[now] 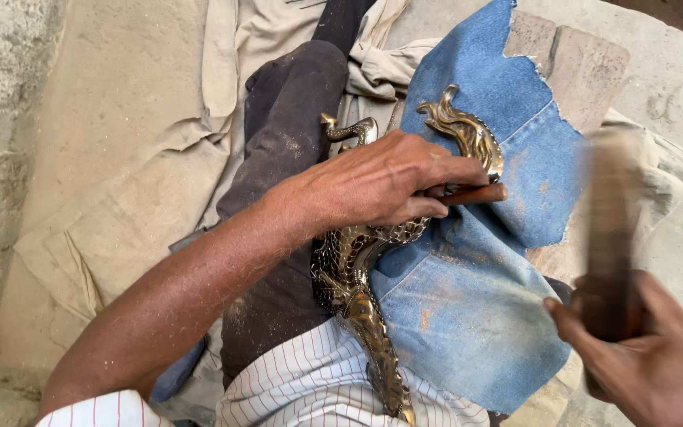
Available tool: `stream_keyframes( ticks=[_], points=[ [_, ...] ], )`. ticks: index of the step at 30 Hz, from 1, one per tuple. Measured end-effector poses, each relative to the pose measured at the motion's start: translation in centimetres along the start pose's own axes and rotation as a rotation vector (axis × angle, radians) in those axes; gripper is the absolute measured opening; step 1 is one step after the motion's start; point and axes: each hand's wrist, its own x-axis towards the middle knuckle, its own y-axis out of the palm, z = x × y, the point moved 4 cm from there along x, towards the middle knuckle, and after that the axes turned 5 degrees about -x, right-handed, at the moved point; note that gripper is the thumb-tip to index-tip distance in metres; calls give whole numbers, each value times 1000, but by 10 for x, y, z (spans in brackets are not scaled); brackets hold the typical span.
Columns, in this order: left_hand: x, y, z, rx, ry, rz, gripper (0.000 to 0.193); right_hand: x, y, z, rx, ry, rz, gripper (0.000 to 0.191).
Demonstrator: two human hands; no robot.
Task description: The person sits on the ground with a brass horse figurine on their lap over a denim cloth. They hold a chisel against the figurine's surface and strike it with a wooden mallet, repositioning the chisel repeatedly to work different areas of the sculpture's body and mane.
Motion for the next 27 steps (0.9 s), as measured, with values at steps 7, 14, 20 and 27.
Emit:
stream_keyframes(
  ticks=[7,14,20,27],
  points=[
    [0,-5,-4,-6,105,-42,50,-6,-10,19,313,-137,-128,30],
    [-13,-13,-29,35,102,-73,48,-29,-18,25,377,-206,-250,38],
    [-83,-46,3,-253,-82,-557,37,-31,36,-67,1042,164,-398,54],
    [-140,39,75,-399,-597,-748,25,-55,173,-128,1196,390,-68,45]
  ],
)
